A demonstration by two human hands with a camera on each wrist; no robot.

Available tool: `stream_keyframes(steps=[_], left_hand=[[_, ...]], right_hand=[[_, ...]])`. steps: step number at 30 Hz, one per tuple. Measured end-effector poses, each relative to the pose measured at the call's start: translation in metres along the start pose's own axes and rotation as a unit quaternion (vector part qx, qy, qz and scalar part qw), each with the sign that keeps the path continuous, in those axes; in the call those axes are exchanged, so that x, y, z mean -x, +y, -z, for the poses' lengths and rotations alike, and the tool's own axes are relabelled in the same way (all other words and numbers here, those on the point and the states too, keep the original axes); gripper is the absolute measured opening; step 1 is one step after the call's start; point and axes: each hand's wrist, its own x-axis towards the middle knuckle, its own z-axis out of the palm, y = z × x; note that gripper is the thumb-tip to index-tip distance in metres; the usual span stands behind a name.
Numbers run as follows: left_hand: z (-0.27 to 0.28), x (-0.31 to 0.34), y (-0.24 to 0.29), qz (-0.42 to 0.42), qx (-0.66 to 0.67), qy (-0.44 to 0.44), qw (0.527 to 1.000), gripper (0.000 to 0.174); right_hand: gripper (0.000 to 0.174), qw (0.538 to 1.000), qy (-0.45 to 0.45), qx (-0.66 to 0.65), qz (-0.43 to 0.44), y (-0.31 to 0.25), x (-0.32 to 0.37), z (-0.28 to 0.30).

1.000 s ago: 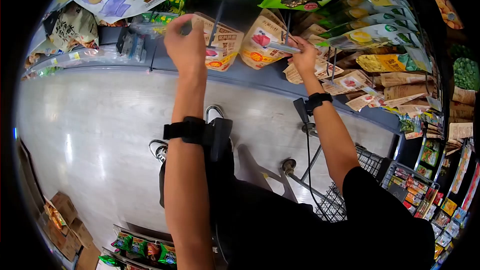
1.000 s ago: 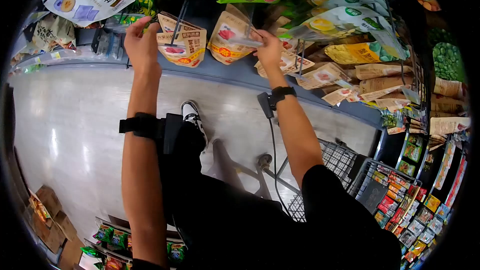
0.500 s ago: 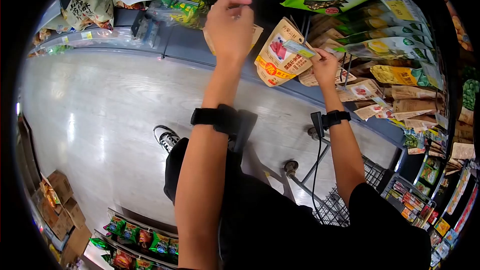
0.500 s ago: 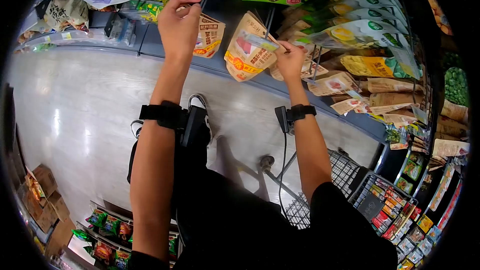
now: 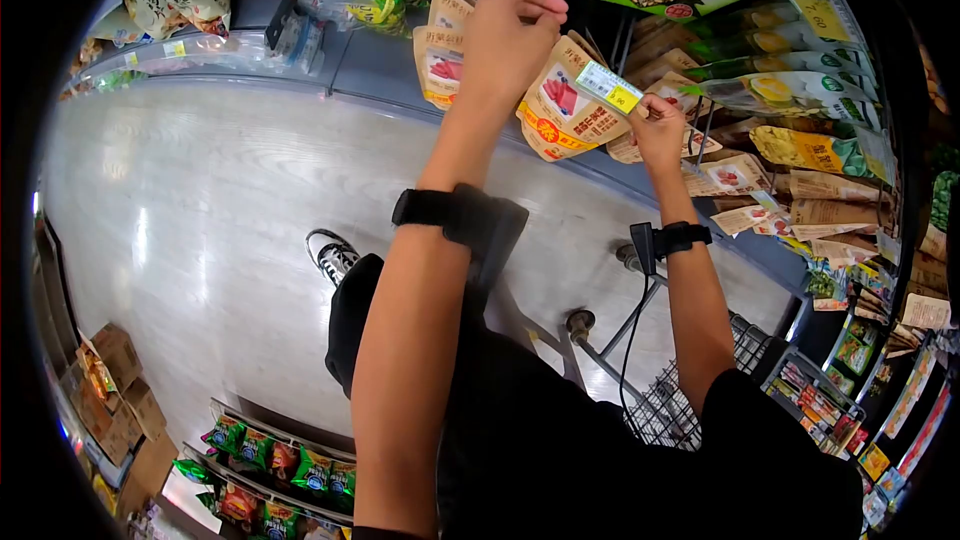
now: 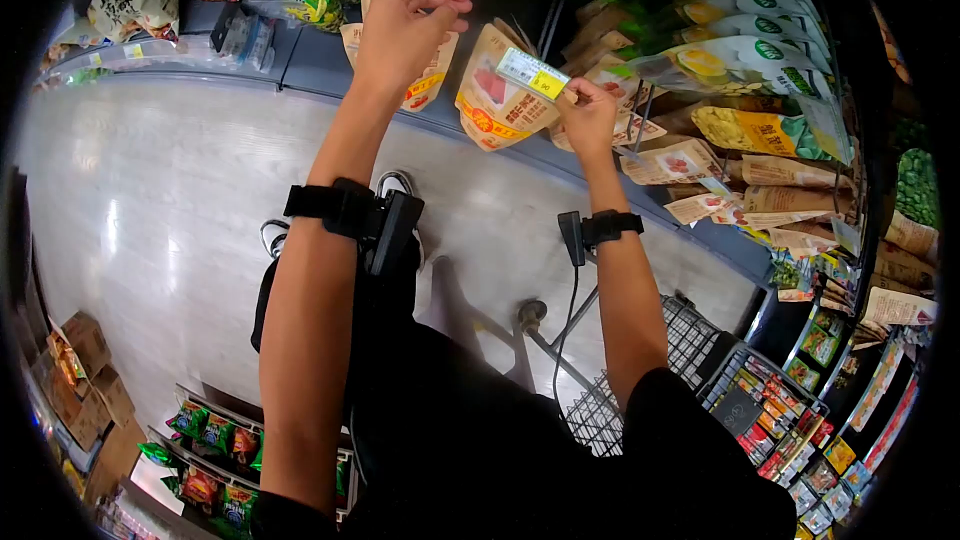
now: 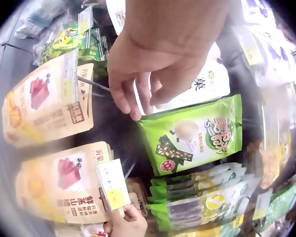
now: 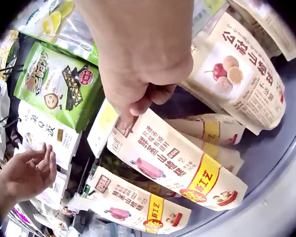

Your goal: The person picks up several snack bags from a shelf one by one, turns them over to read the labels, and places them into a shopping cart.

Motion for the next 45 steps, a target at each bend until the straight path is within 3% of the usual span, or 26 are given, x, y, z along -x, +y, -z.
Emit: stream_keyframes(steps=[2,5,7,8,13,15,17,20,22,25,27,29,30,33,34,39,41,45], left_hand=[[0.001,0.001,0.001,0.007,-0.001,-0.006,1.0,0.017],[0.003,0.003,0.005,0.028,-0.001,-0.014,1.0,0.018],[0.004,0.004,0.006,0.042,-0.001,-0.023,0.999,0.018],[0.001,0.006,0.006,-0.009,0.03,0.019,0.999,0.014],[0.001,0.018,0.022,0.003,0.011,0.026,1.0,0.018],[-0.001,0.024,0.03,0.002,0.079,0.017,0.997,0.017],[0.008,0.041,0.049,-0.005,0.09,-0.058,0.994,0.019],[0.007,0.062,0.09,-0.067,0.069,-0.099,0.99,0.025],[0.002,0.088,0.151,-0.062,0.08,-0.08,0.992,0.019],[0.001,0.146,0.224,-0.185,0.052,0.024,0.981,0.018],[0.026,0.184,0.253,-0.331,0.15,-0.021,0.932,0.02],[0.028,0.235,0.295,-0.389,0.307,-0.08,0.865,0.025],[0.013,0.251,0.314,-0.396,0.314,-0.089,0.858,0.025],[-0.027,0.291,0.369,-0.56,0.373,-0.144,0.725,0.06],[0.02,0.292,0.376,-0.582,0.16,-0.249,0.757,0.057],[-0.022,0.334,0.4,-0.53,0.206,-0.248,0.784,0.052],[-0.034,0.341,0.406,-0.518,0.206,-0.253,0.791,0.051],[-0.054,0.351,0.413,-0.497,0.206,-0.261,0.801,0.051]], right_hand=[[0.007,1.0,-0.011,0.013,0.0,-0.004,0.01,-0.001],[0.011,0.996,-0.037,0.034,-0.079,-0.01,0.027,-0.005],[0.014,0.996,-0.033,0.083,0.005,0.004,0.042,-0.005],[0.014,0.998,-0.035,0.043,0.0,0.003,0.053,-0.008],[0.015,0.993,-0.016,0.114,-0.023,-0.014,0.095,-0.01],[0.015,0.98,-0.044,0.194,-0.021,-0.045,0.11,-0.002],[0.015,0.978,-0.044,0.205,0.005,-0.083,0.13,0.012],[0.014,0.968,-0.027,0.243,0.057,-0.168,0.172,0.043],[0.014,0.966,0.03,0.251,0.062,-0.219,0.203,0.066],[0.015,0.956,0.083,0.27,0.078,-0.276,0.252,0.103],[0.015,0.946,0.121,0.287,0.091,-0.304,0.285,0.125],[0.015,0.94,0.15,0.273,0.136,-0.326,0.322,0.152],[0.013,0.936,0.18,0.266,0.145,-0.34,0.339,0.167],[0.01,0.918,0.278,0.235,0.154,-0.386,0.389,0.208],[0.011,0.913,0.304,0.229,0.15,-0.398,0.406,0.225],[0.01,0.871,0.407,0.233,0.145,-0.402,0.465,0.295],[0.009,0.88,0.39,0.265,0.062,-0.391,0.48,0.317],[0.01,0.901,0.318,0.294,0.007,-0.339,0.485,0.366]])
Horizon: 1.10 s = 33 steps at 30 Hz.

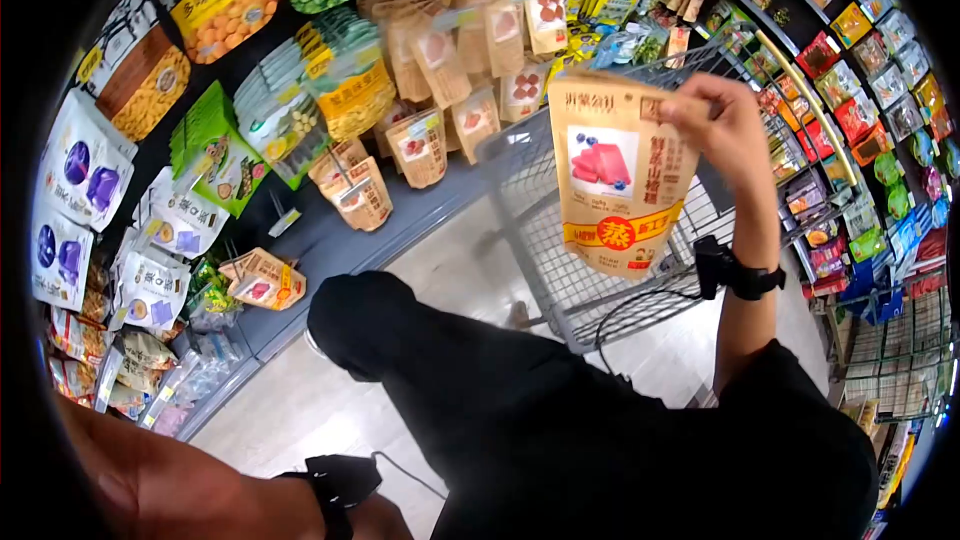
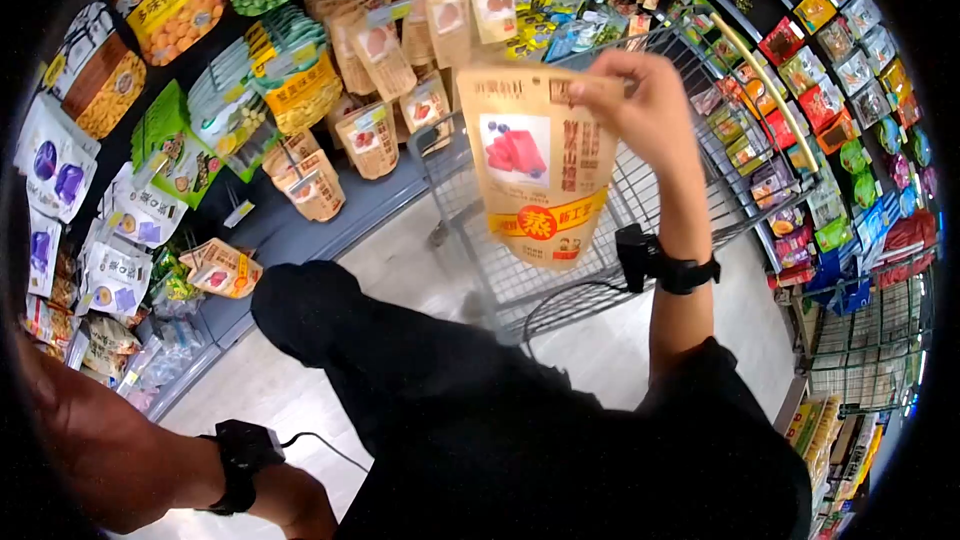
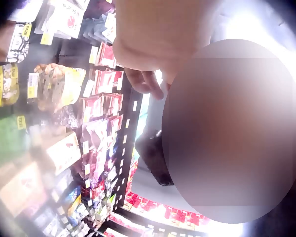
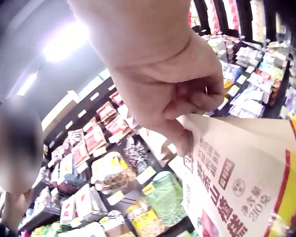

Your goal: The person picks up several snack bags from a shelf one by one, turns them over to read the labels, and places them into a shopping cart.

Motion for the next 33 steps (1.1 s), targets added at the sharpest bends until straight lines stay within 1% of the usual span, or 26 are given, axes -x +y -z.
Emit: stream_keyframes(steps=[2,4,6,7,10,12,13,14,15,16,18,20,21,22,24,25,26,27,29,31,32,33], left_hand=[[-0.006,-0.003,-0.001,0.005,0.007,0.0,1.0,0.05],[-0.013,-0.005,-0.002,0.015,0.014,-0.006,1.0,0.05],[-0.022,-0.005,-0.005,0.031,0.028,-0.015,0.999,0.05],[-0.027,-0.005,-0.007,0.042,0.035,-0.02,0.998,0.05],[-0.041,-0.002,-0.014,0.068,0.056,-0.042,0.995,0.049],[-0.048,0.004,-0.023,0.085,0.063,-0.051,0.993,0.049],[-0.054,0.01,-0.035,0.122,0.084,-0.048,0.988,0.041],[-0.059,0.019,-0.047,0.153,0.103,-0.043,0.982,0.036],[-0.06,0.035,-0.06,0.195,0.118,0.008,0.974,0.036],[-0.059,0.053,-0.072,0.239,0.133,0.059,0.96,0.037],[-0.091,0.067,-0.106,0.326,0.086,0.03,0.941,0.02],[-0.126,0.097,-0.129,0.423,0.03,0.044,0.904,0.011],[-0.138,0.11,-0.138,0.432,0.039,0.008,0.901,0.01],[-0.149,0.122,-0.145,0.442,0.049,-0.026,0.895,0.009],[-0.17,0.14,-0.15,0.498,0.06,-0.076,0.861,0.009],[-0.18,0.152,-0.152,0.505,0.063,-0.106,0.854,0.009],[-0.188,0.16,-0.153,0.51,0.065,-0.136,0.847,0.01],[-0.196,0.163,-0.152,0.51,0.063,-0.135,0.847,0.01],[-0.211,0.168,-0.149,0.503,0.055,-0.186,0.842,0.012],[-0.225,0.175,-0.152,0.502,0.078,-0.179,0.843,0.015],[-0.231,0.179,-0.153,0.501,0.101,-0.172,0.842,0.02],[-0.238,0.183,-0.155,0.502,0.098,-0.17,0.843,0.02]], right_hand=[[0.01,1.0,-0.006,-0.026,-0.013,0.038,-0.005,-0.005],[0.012,0.999,-0.009,-0.012,-0.04,0.064,-0.011,-0.01],[0.016,0.993,-0.044,-0.03,-0.109,0.089,-0.014,-0.016],[0.018,0.992,-0.053,-0.039,-0.107,0.111,-0.019,-0.02],[0.02,0.988,-0.059,-0.064,-0.128,0.163,-0.024,-0.052],[0.018,0.972,-0.092,-0.102,-0.189,0.195,-0.02,-0.075],[0.017,0.965,-0.103,-0.087,-0.226,0.21,-0.02,-0.086],[0.017,0.964,-0.102,-0.093,-0.225,0.219,-0.018,-0.095],[0.017,0.961,-0.12,-0.036,-0.245,0.227,-0.016,-0.103],[0.016,0.954,-0.14,0.021,-0.265,0.232,-0.013,-0.108],[0.017,0.957,-0.134,0.022,-0.256,0.238,-0.009,-0.105],[0.014,0.935,-0.14,0.066,-0.32,0.237,-0.008,-0.107],[0.018,0.921,-0.175,0.094,-0.335,0.202,-0.005,-0.1],[0.018,0.922,-0.176,0.094,-0.331,0.2,-0.004,-0.102],[0.028,0.866,-0.33,0.11,-0.359,0.201,0.001,-0.104],[0.028,0.866,-0.33,0.11,-0.358,0.199,0.003,-0.105],[0.032,0.858,-0.339,0.128,-0.364,0.196,0.002,-0.106],[0.036,0.849,-0.347,0.146,-0.37,0.194,0.001,-0.108],[0.036,0.855,-0.333,0.151,-0.367,0.192,0.002,-0.111],[0.036,0.861,-0.319,0.156,-0.364,0.198,0.001,-0.115],[0.034,0.874,-0.321,0.174,-0.321,0.209,0.001,-0.12],[0.032,0.886,-0.321,0.19,-0.276,0.211,-0.001,-0.123]])
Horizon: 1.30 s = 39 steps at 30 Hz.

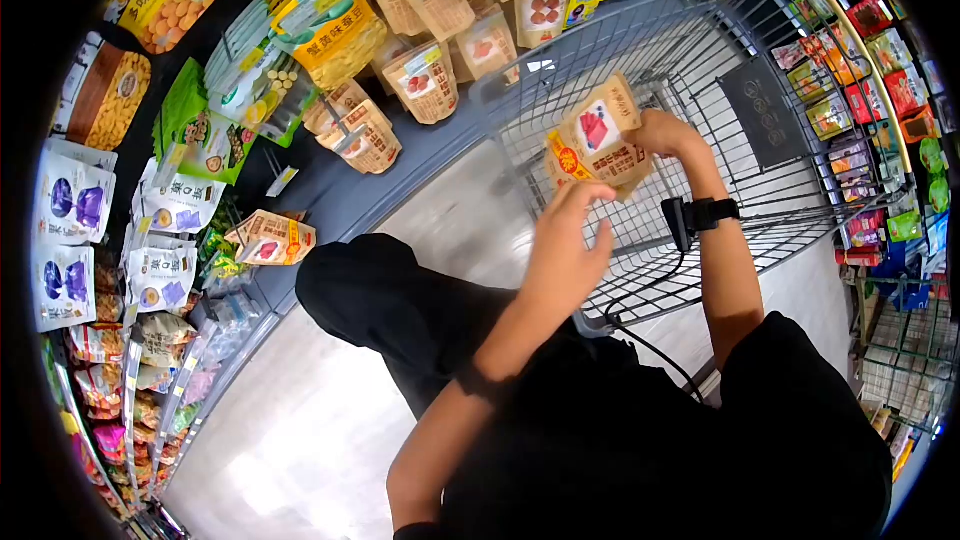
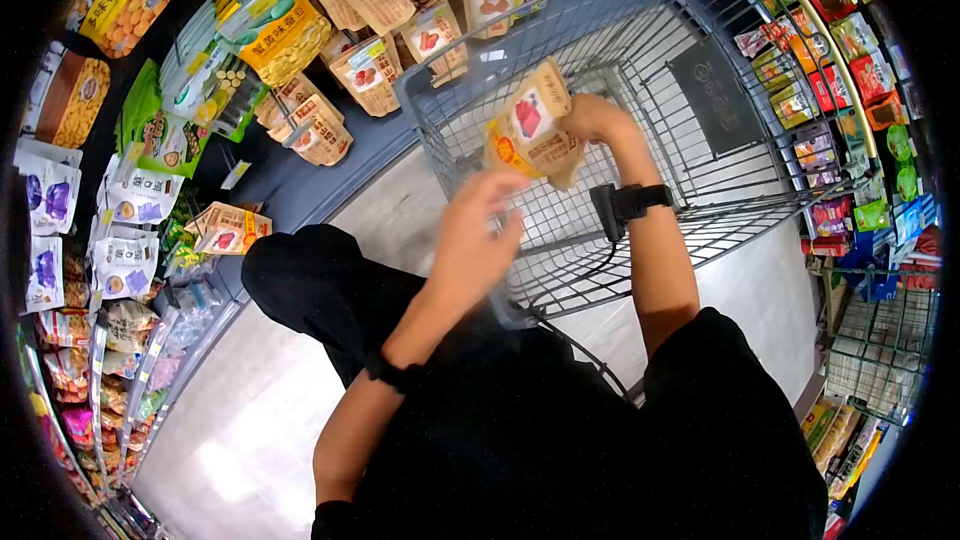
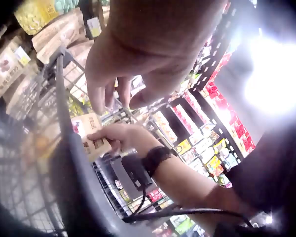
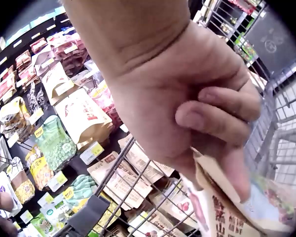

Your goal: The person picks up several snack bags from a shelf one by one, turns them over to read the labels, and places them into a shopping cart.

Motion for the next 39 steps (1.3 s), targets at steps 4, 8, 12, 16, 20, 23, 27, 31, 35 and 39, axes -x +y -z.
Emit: stream_keyframes(steps=[4,8,12,16,20,23,27,31,35,39], left_hand=[[-0.029,-0.008,-0.021,-0.031,-0.165,-0.003,0.986,0.061],[-0.03,-0.02,-0.018,-0.009,-0.216,0.0,0.976,0.098],[-0.02,-0.031,-0.019,-0.032,-0.237,0.051,0.97,0.114],[0.001,-0.039,-0.005,-0.102,-0.254,0.048,0.961,0.118],[0.017,-0.06,-0.019,-0.151,-0.124,0.026,0.98,0.125],[0.024,-0.07,-0.036,-0.193,-0.053,0.018,0.98,0.118],[0.021,-0.067,-0.037,-0.123,-0.003,0.042,0.992,0.089],[0.016,-0.072,-0.045,-0.172,0.069,0.08,0.979,0.06],[0.028,-0.067,-0.044,0.008,0.287,0.045,0.957,0.049],[0.036,-0.07,-0.058,0.085,0.414,0.019,0.906,0.044]], right_hand=[[0.027,0.994,-0.038,-0.099,0.006,-0.008,0.009,0.004],[0.022,0.946,-0.046,-0.32,0.022,-0.025,0.071,0.044],[0.021,0.874,0.034,-0.482,0.041,-0.05,0.132,0.063],[0.028,0.828,0.047,-0.548,0.105,-0.066,0.164,0.072],[0.033,0.81,0.035,-0.563,0.158,-0.079,0.157,0.072],[0.029,0.799,-0.023,-0.574,0.178,-0.071,0.135,0.073],[0.035,0.686,0.021,-0.709,0.162,-0.093,0.136,0.065],[0.027,0.638,-0.007,-0.753,0.162,-0.114,0.141,0.074],[0.021,0.647,-0.105,-0.694,0.297,-0.122,0.123,0.082],[0.028,0.685,-0.077,-0.681,0.248,-0.119,0.112,0.088]])
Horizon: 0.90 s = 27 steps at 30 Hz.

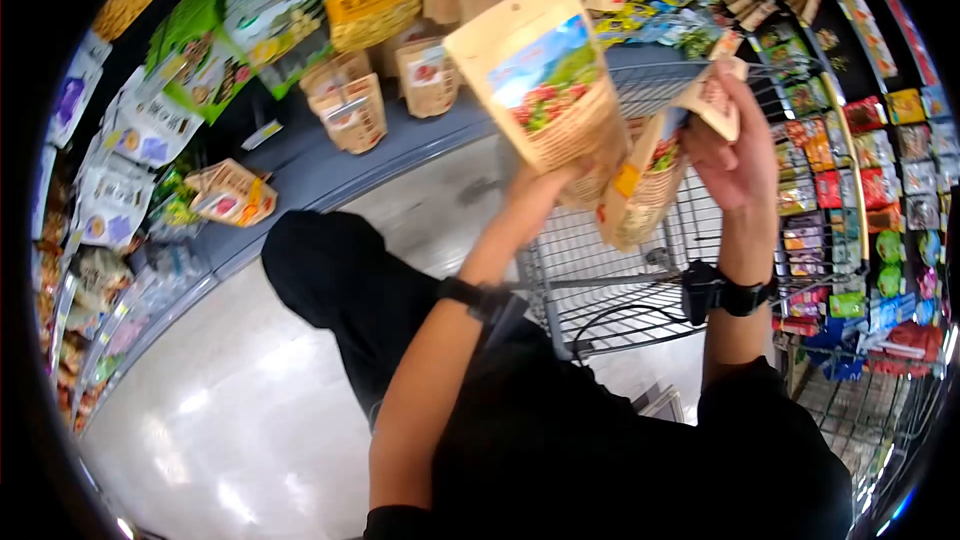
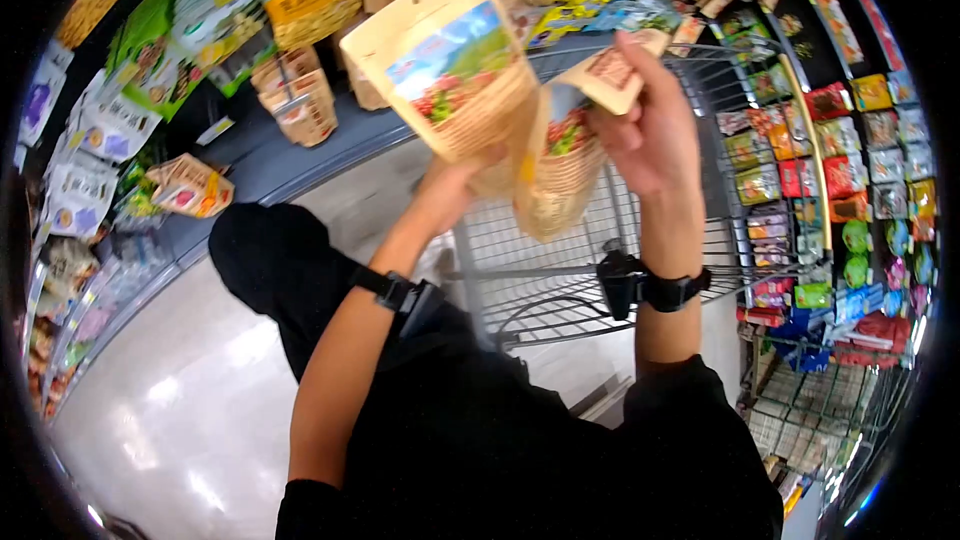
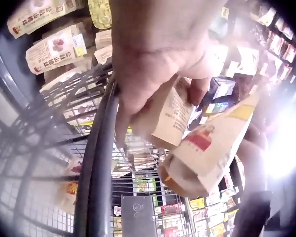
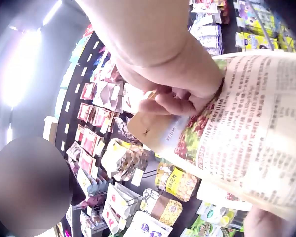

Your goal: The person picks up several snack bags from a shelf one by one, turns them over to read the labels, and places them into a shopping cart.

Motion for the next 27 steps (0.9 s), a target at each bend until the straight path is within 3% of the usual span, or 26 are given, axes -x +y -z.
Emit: stream_keyframes(steps=[2,4,7,10,11,15,19,23,27], left_hand=[[-0.003,0.005,0.014,0.016,0.04,-0.035,0.998,0.045],[-0.004,0.007,0.019,0.041,0.106,-0.018,0.993,0.046],[-0.005,0.009,0.018,0.018,0.095,-0.024,0.995,0.047],[-0.004,0.009,0.018,0.012,0.072,-0.023,0.997,0.048],[-0.004,0.009,0.018,0.02,0.067,-0.018,0.997,0.048],[-0.004,0.008,0.018,0.024,0.087,-0.019,0.996,0.047],[-0.004,0.007,0.016,0.009,0.118,-0.013,0.993,0.045],[-0.003,0.007,0.009,-0.011,0.052,-0.01,0.999,0.044],[-0.004,0.011,0.009,0.002,0.036,-0.025,0.999,0.047]], right_hand=[[0.029,0.994,0.102,0.031,0.024,0.0,0.0,-0.004],[0.03,0.997,0.072,0.034,0.02,-0.003,0.0,0.006],[0.027,0.998,0.056,-0.002,0.021,-0.001,0.0,0.016],[0.027,0.992,0.121,-0.029,0.004,-0.005,0.001,0.007],[0.024,0.996,0.075,-0.041,0.002,-0.007,0.001,0.013],[0.02,0.998,0.027,-0.047,0.024,-0.011,0.005,0.024],[0.025,0.991,0.123,0.052,0.017,-0.007,0.007,0.012],[0.023,0.986,0.102,0.134,-0.002,-0.01,0.009,0.008],[0.025,0.997,0.053,0.061,-0.003,-0.002,-0.003,0.006]])
